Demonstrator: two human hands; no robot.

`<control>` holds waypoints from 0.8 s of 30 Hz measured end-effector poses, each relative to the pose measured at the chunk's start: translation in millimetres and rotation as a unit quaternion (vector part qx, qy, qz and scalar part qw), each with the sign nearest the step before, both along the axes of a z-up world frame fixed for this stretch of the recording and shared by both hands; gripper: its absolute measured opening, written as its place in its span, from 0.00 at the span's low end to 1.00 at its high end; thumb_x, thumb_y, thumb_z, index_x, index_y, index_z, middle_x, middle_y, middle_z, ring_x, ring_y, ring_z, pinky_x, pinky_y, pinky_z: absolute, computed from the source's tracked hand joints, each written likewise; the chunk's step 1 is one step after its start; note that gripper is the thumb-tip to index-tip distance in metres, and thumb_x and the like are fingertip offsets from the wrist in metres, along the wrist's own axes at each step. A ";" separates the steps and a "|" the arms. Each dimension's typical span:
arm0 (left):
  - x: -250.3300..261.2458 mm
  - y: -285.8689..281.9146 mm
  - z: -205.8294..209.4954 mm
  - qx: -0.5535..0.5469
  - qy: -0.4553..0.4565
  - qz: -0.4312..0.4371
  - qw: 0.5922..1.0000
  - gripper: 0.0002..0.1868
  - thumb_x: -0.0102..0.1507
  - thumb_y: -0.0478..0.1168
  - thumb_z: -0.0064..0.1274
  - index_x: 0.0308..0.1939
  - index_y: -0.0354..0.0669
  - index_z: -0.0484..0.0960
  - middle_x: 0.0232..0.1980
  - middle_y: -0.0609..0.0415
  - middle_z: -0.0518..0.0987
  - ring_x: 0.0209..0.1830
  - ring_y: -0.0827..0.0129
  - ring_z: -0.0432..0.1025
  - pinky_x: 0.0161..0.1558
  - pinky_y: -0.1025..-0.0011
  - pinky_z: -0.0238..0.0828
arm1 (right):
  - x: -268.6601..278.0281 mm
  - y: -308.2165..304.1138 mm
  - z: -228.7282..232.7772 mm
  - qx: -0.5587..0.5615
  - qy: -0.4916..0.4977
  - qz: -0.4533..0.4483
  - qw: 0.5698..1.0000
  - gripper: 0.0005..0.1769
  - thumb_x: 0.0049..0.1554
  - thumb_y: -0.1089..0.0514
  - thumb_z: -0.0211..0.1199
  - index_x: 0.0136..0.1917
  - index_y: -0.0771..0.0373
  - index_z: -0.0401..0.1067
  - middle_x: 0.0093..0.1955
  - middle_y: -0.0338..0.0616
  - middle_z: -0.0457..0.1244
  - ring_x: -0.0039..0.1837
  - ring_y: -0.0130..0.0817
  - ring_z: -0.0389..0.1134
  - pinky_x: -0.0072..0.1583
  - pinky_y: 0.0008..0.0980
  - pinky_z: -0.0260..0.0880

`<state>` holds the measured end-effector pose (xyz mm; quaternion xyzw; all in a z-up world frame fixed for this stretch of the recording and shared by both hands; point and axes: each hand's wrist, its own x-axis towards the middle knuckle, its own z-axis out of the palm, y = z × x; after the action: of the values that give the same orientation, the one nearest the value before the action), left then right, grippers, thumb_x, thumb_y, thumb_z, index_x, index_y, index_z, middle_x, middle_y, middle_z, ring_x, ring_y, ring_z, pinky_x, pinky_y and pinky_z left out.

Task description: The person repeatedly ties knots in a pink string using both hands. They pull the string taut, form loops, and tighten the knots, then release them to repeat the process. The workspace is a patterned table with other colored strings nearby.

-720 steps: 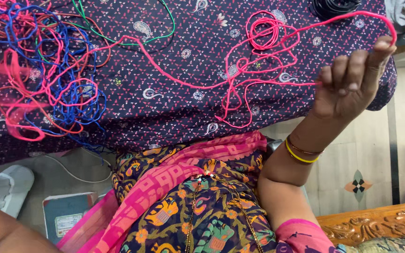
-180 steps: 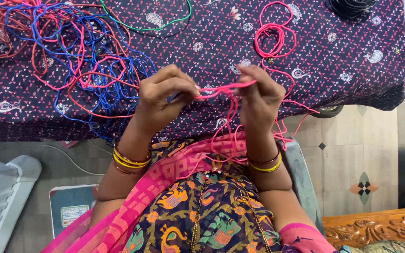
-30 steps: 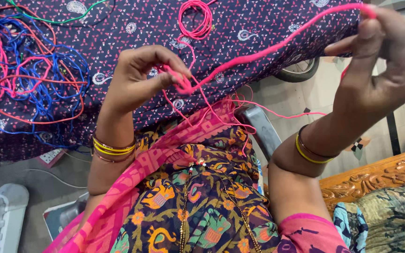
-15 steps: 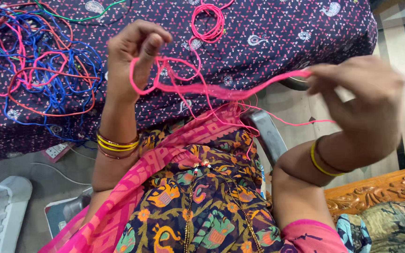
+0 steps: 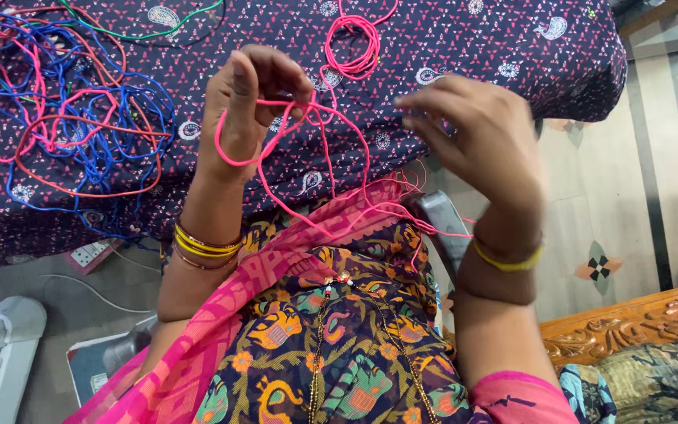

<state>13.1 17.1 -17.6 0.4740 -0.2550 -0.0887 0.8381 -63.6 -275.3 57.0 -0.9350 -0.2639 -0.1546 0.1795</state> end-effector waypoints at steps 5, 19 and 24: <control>-1.8 37.7 27.4 0.247 -0.193 0.008 0.950 0.12 0.69 0.40 0.62 0.51 0.36 0.80 0.49 0.50 0.81 0.48 0.71 0.76 0.48 0.74 0.75 | 63.6 13.1 -59.1 0.039 -0.005 -0.047 0.998 0.14 0.63 0.60 0.69 0.62 0.57 0.77 0.59 0.46 0.68 0.61 0.45 0.69 0.62 0.41 0.69; -40.6 135.4 70.7 0.513 -0.268 0.282 0.765 0.17 0.63 0.34 0.71 0.52 0.33 0.82 0.52 0.46 0.82 0.54 0.60 0.78 0.55 0.65 0.75 | 107.3 19.3 -170.0 0.000 -0.065 -0.055 0.996 0.10 0.63 0.56 0.70 0.56 0.59 0.73 0.80 0.49 0.54 0.79 0.53 0.55 0.75 0.50 0.55; -98.7 68.5 91.4 0.218 -0.640 0.055 0.735 0.10 0.60 0.32 0.57 0.44 0.47 0.86 0.53 0.52 0.82 0.49 0.67 0.80 0.50 0.77 0.79 | 104.4 20.4 -169.2 0.034 -0.061 -0.065 0.995 0.14 0.59 0.57 0.69 0.57 0.58 0.73 0.81 0.54 0.52 0.79 0.57 0.53 0.76 0.52 0.52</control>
<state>-85.6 85.6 73.8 0.6019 -0.6785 0.2283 0.3538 40.8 -254.9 -112.2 -0.9322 -0.2082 -0.2317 0.1844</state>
